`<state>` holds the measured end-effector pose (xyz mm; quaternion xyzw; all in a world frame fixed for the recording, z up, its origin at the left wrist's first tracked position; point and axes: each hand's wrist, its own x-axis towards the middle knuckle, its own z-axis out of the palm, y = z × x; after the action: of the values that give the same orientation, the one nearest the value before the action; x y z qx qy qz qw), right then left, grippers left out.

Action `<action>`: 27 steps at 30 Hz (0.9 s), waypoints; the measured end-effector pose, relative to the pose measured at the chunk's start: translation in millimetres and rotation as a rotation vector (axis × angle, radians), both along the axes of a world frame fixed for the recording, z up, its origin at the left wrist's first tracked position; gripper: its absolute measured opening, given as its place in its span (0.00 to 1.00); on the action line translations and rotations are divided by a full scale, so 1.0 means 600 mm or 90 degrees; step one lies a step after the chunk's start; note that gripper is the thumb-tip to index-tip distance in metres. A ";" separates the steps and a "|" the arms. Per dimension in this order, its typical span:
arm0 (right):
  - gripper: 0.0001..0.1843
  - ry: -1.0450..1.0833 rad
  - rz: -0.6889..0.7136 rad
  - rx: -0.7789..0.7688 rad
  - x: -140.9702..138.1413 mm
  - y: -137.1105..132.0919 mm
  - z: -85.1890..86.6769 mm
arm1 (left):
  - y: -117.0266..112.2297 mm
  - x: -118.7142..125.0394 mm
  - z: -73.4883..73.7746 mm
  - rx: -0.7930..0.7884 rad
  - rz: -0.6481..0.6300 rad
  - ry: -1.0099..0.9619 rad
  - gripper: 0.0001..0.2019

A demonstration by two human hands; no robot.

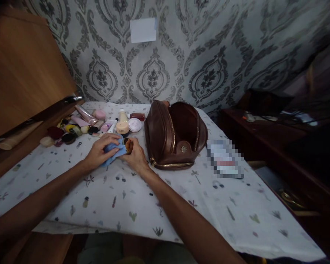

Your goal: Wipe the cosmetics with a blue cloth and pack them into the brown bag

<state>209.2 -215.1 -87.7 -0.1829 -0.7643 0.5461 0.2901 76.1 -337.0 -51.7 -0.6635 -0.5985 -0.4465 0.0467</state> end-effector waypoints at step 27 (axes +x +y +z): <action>0.48 0.063 0.076 0.070 -0.001 0.016 -0.023 | 0.000 -0.004 -0.002 -0.078 0.052 -0.036 0.13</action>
<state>208.5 -205.4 -101.3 -0.0933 -0.7874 0.5279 0.3042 73.5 -337.1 -52.7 -0.6270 -0.6524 -0.4257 0.0072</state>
